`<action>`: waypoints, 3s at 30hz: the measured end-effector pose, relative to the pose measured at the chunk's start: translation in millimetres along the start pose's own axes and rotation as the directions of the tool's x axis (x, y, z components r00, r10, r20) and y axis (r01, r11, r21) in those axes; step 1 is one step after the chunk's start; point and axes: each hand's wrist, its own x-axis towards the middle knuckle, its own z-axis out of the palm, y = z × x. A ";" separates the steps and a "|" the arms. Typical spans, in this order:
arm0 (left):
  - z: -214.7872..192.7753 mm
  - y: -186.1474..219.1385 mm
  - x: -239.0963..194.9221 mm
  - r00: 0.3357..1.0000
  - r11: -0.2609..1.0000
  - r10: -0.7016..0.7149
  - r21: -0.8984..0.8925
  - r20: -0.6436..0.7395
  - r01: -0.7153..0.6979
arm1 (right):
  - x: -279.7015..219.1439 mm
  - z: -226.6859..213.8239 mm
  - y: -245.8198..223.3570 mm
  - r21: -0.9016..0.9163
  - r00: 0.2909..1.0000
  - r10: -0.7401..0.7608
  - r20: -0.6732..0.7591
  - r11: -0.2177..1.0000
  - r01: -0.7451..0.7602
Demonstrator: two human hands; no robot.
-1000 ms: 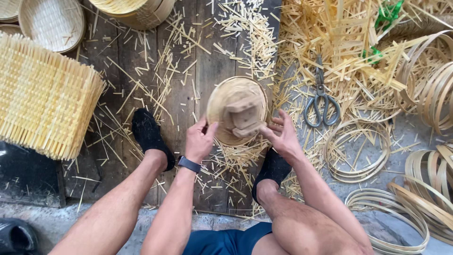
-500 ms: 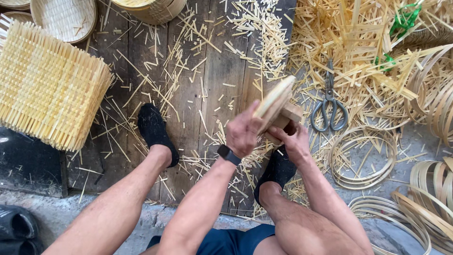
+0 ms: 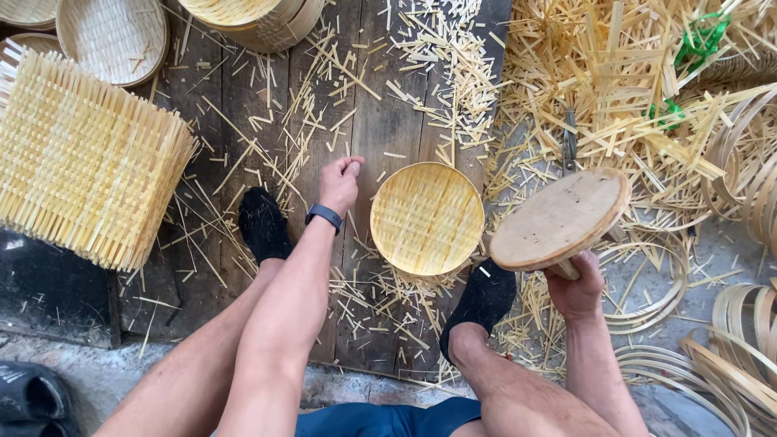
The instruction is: The person sits on the floor and repeatedly trims the edges of woven bamboo baskets using shears. They place a basket on a wooden block, cut the excess bamboo strips around the rim, and stack the finished baskets.
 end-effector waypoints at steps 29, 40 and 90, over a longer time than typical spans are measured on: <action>88.8 113.3 -195.0 0.863 0.799 0.470 0.326 0.183 -0.505 | -4.5 19.4 11.2 -0.063 1.000 -0.013 0.021 0.998 0.014; 87.7 63.3 -195.4 0.788 0.682 0.515 0.396 0.337 -0.615 | -4.3 23.4 -25.1 -0.036 0.992 -0.070 -0.109 0.997 0.067; -27.8 60.7 -59.9 0.970 0.948 -0.016 -0.305 0.241 0.092 | 45.7 133.8 52.1 -0.427 0.961 0.278 0.005 0.869 -0.249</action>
